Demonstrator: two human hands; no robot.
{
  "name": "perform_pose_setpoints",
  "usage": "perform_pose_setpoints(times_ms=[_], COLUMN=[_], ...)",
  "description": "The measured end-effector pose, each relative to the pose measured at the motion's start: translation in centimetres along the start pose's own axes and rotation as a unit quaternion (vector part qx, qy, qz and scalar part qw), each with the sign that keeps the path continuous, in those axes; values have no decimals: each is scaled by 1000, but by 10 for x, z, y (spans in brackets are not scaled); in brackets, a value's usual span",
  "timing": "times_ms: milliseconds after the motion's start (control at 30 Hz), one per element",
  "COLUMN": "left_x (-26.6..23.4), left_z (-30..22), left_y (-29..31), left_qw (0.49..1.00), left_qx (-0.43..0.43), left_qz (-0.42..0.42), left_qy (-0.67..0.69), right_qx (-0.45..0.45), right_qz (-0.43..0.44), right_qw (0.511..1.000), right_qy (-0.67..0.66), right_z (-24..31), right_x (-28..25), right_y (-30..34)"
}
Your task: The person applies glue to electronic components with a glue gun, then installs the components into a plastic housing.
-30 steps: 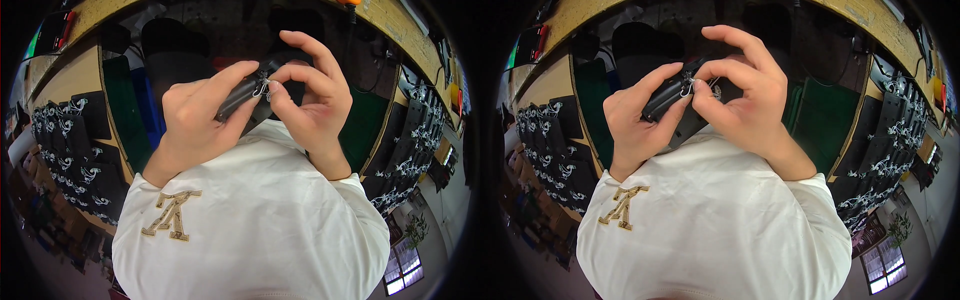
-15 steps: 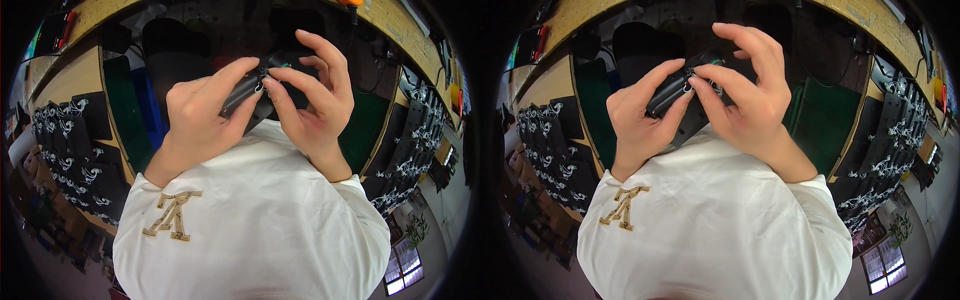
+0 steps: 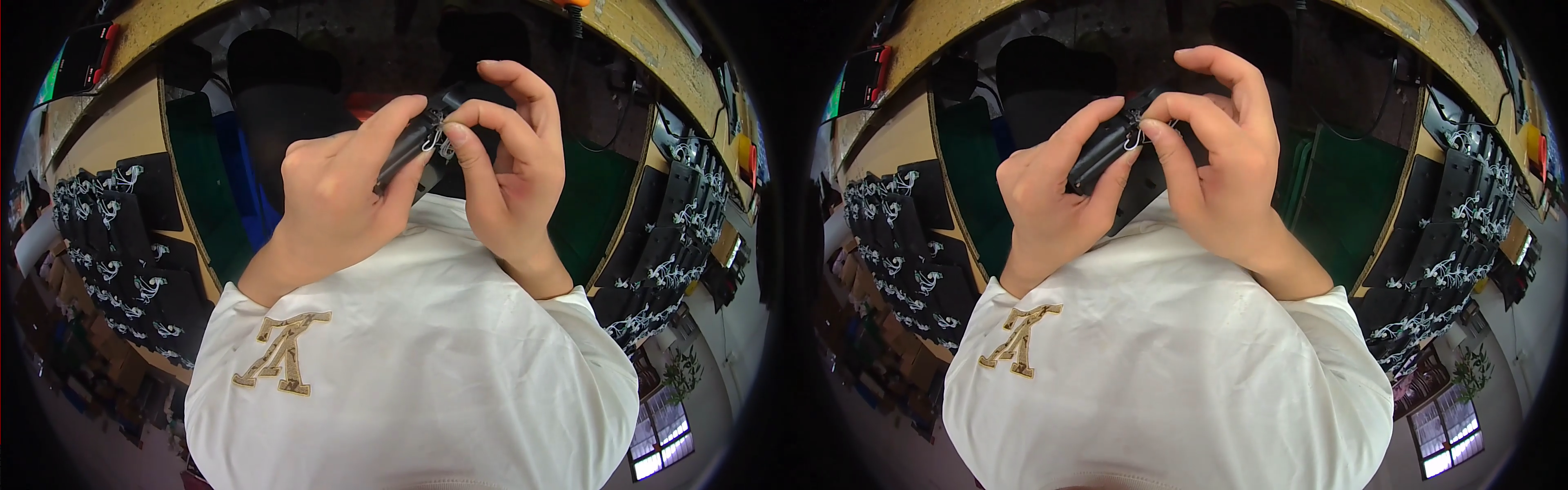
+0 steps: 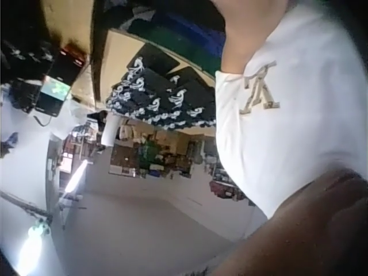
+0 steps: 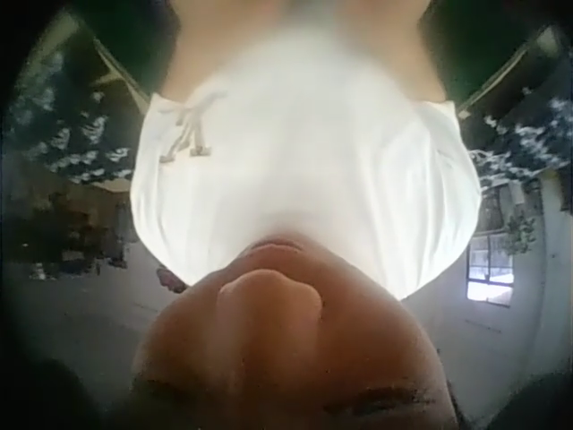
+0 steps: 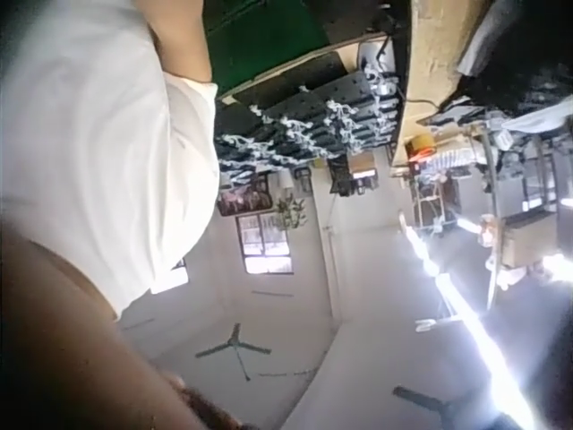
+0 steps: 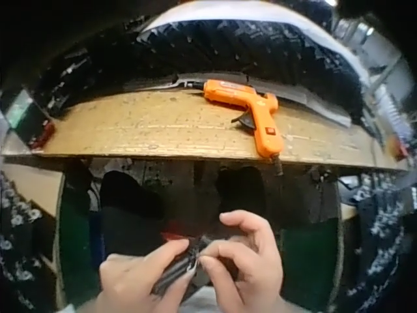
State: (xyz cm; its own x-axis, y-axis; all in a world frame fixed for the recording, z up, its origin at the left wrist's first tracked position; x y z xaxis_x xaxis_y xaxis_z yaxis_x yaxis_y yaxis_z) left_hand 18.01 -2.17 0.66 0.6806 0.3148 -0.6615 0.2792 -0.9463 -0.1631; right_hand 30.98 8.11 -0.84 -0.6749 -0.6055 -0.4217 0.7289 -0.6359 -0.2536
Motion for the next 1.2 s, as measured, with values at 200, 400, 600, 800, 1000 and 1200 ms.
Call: perform_pose_setpoints(times_ms=[200,400,600,800,1000,1200], left_x=[0,0,-5,-9,-9,-13], left_z=[-1,0,4,-3,3,14], left_y=[-1,-2,-5,-6,-5,5], left_qw=[1000,1000,1000,1000,999,999], left_qx=[6,8,4,8,14,1], left_qz=[9,16,7,-19,-26,-37], left_qy=[12,21,10,-3,17,11], right_qx=[34,89,17,-104,-81,-155], right_qz=[22,9,-20,-13,-30,15], right_qw=[991,964,996,991,994,984], right_qy=[-130,-251,-83,78,66,87], right_z=[-11,-13,-8,8,6,3], right_x=[0,1,-5,6,10,26], right_y=[2,3,-4,-11,-14,-24])
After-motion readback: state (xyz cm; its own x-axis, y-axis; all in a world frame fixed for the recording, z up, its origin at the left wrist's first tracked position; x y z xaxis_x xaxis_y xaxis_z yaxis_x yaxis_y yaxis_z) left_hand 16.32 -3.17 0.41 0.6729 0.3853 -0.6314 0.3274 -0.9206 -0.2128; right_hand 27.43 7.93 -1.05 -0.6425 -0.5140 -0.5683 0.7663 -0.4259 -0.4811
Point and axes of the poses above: each hand's wrist, its own y-axis away from the middle knuckle, its own x-axis out of the palm, z = x × y, the point moved 4 cm from there along -y, towards the middle knuckle, and after that the axes turned 8 degrees about z, right-handed, at the moved point
